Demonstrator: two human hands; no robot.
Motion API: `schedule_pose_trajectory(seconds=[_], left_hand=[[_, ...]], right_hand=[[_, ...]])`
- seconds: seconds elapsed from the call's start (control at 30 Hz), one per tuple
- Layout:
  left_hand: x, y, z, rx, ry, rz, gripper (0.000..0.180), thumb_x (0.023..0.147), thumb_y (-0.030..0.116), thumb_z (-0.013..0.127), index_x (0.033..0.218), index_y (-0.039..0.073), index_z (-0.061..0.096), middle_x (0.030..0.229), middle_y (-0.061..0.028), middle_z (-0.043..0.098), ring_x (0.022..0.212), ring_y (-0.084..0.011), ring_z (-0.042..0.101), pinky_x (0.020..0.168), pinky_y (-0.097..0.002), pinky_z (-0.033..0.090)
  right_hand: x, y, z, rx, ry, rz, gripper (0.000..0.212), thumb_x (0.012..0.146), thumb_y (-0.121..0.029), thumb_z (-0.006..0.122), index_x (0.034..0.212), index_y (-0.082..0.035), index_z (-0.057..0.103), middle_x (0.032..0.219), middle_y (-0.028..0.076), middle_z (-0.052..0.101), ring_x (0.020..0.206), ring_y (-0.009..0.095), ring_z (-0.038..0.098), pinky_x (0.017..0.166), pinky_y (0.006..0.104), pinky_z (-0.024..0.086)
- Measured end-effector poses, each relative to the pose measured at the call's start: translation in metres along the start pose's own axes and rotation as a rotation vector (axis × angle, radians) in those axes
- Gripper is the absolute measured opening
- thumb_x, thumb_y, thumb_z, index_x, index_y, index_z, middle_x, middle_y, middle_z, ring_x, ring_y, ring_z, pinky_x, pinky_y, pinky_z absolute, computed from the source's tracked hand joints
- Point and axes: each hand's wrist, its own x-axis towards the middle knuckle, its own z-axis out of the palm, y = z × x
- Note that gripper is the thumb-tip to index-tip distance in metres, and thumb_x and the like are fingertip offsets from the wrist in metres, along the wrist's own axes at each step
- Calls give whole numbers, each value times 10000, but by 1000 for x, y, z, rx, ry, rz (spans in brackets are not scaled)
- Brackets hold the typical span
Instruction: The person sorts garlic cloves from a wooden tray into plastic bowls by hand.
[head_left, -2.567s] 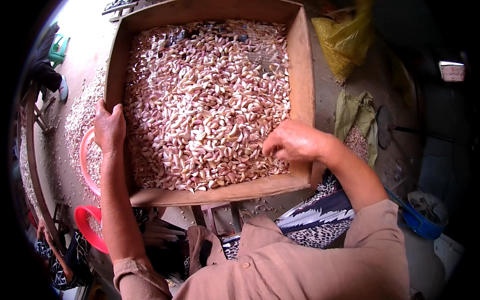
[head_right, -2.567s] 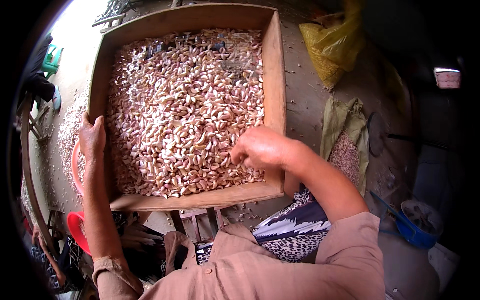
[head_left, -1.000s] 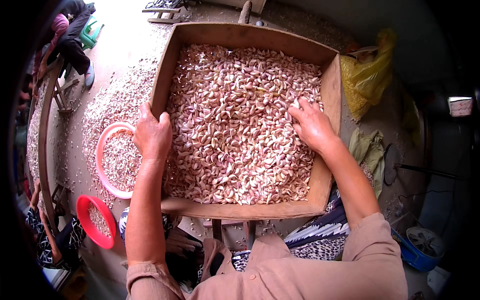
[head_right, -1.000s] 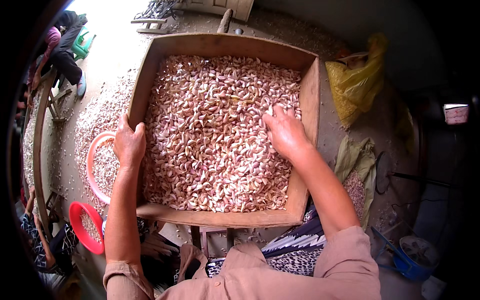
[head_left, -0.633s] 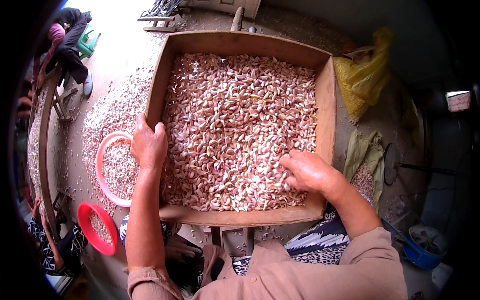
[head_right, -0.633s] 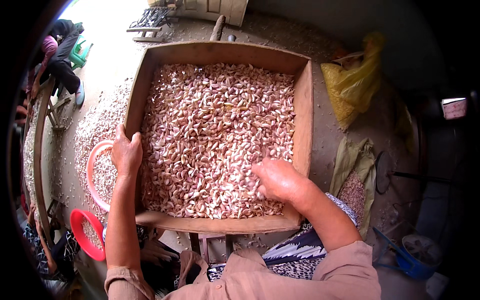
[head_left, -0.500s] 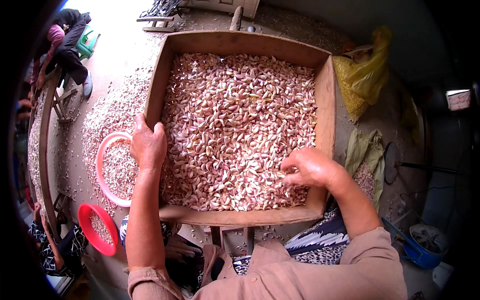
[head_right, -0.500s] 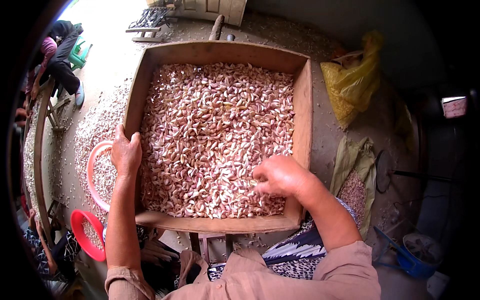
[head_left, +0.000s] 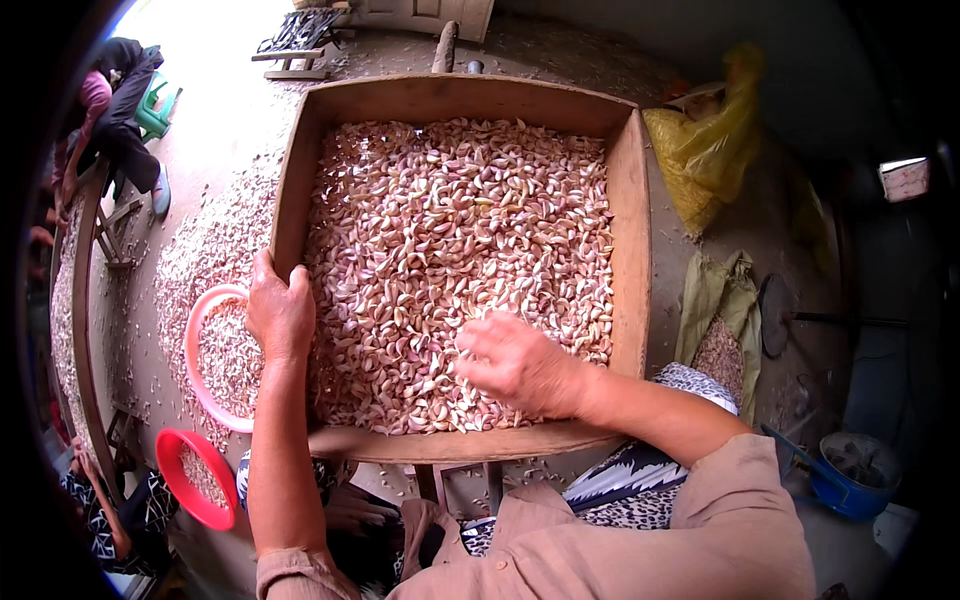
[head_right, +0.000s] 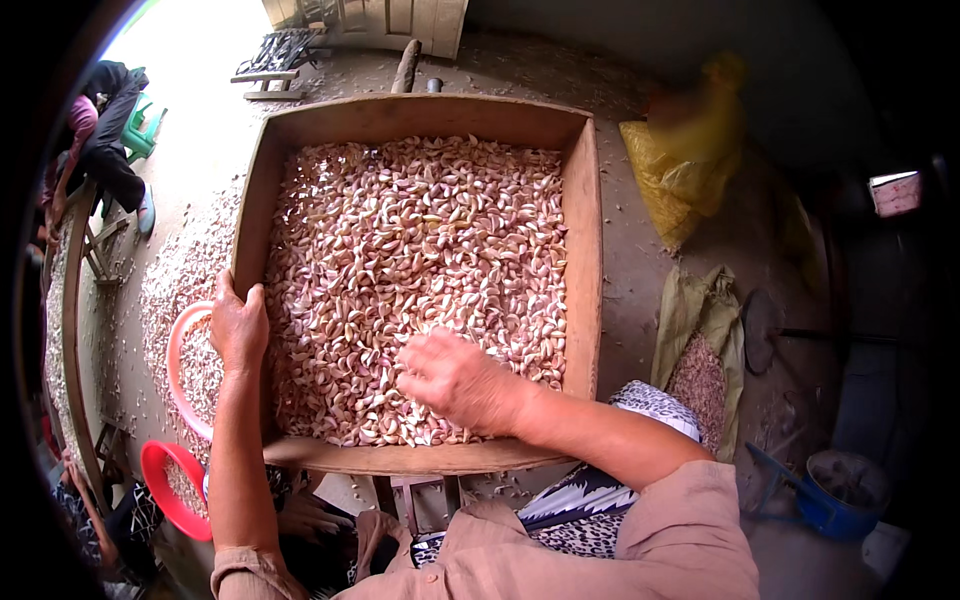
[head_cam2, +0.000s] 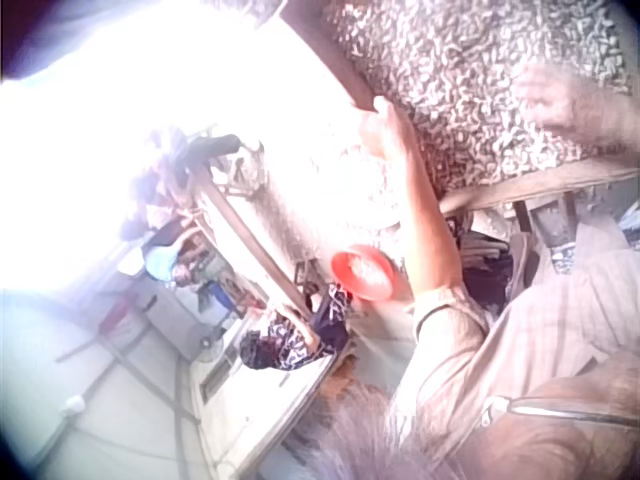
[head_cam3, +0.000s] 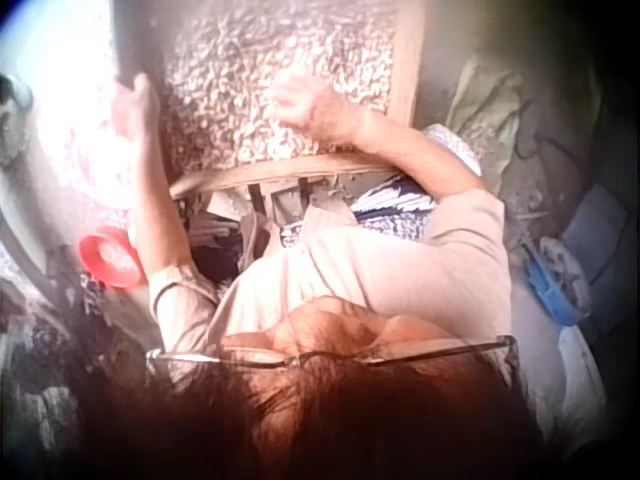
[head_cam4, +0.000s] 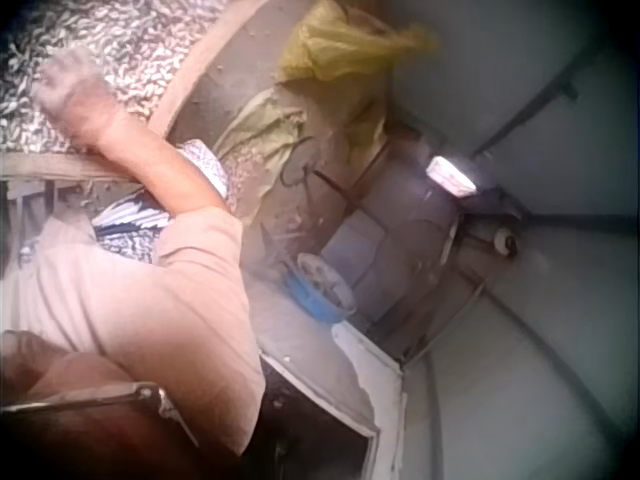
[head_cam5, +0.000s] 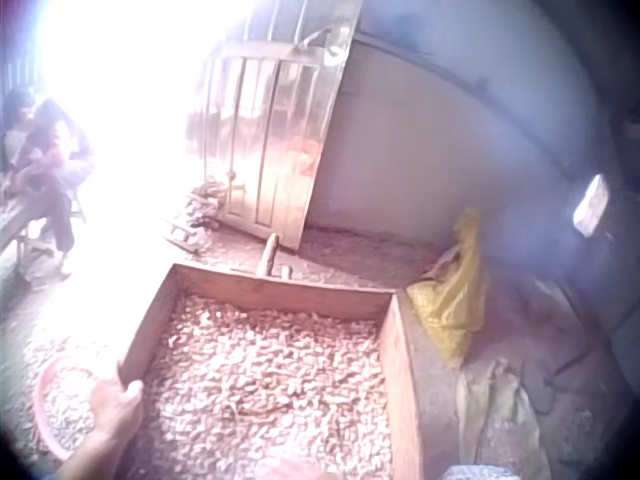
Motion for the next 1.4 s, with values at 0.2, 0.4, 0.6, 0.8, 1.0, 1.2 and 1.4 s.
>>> schedule_pose_trajectory(seconds=[0.2, 0.4, 0.6, 0.8, 1.0, 1.2, 1.4], left_hand=[[2, -5, -3, 44, -17, -8, 510, 906, 268, 580, 1372, 66, 531, 1121, -249, 730, 1022, -454, 706, 931, -545, 515], [1, -5, -3, 28, -10, 11, 497, 907, 274, 591, 1355, 67, 532, 1084, -258, 732, 1001, -461, 708, 918, -547, 520], [1, -3, -4, 10, -19, 13, 486, 911, 269, 603, 1348, 71, 528, 1076, -256, 734, 997, -461, 708, 917, -546, 520], [1, -2, -6, 22, -25, -14, 479, 914, 265, 599, 1345, 68, 523, 1078, -252, 734, 1006, -462, 706, 919, -546, 520], [1, 1, -4, 10, -15, -4, 509, 910, 263, 596, 1374, 69, 518, 1110, -256, 728, 1015, -457, 708, 928, -543, 520], [1, -3, -3, 23, -18, -7, 536, 911, 268, 593, 1404, 74, 511, 1121, -258, 725, 1016, -450, 710, 931, -541, 521], [1, -1, -5, 45, -22, -10, 528, 909, 281, 588, 1386, 64, 524, 1106, -259, 727, 1008, -452, 709, 919, -543, 524]], right_hand=[[-7, -15, 40, -151, -221, -125, 222, 884, -209, 588, 1052, -84, 662, 1310, 121, 601, 1397, 303, 482, 1219, 543, 292], [-4, 6, 45, -186, -245, -79, 78, 864, -198, 606, 892, -140, 650, 1151, 85, 614, 1306, 277, 523, 1246, 567, 231], [5, 43, -3, -291, -394, 169, 76, 800, -104, 656, 784, -159, 707, 996, 41, 619, 1175, 241, 574, 1244, 550, 257], [21, 88, -66, 82, -512, 714, 205, 858, -342, 742, 822, -140, 755, 880, 65, 699, 860, 242, 680, 926, 459, 542], [9, 136, -35, -62, 255, 703, 176, 859, -200, 685, 1006, -141, 762, 975, 110, 708, 938, 323, 699, 835, 462, 568], [12, 145, -23, -105, 171, 759, 287, 788, -142, 682, 1061, -117, 768, 1029, 97, 714, 975, 315, 698, 866, 424, 563], [15, 143, -23, -188, 91, 715, 118, 794, -42, 669, 907, -76, 671, 973, 124, 669, 956, 332, 680, 896, 469, 549]])
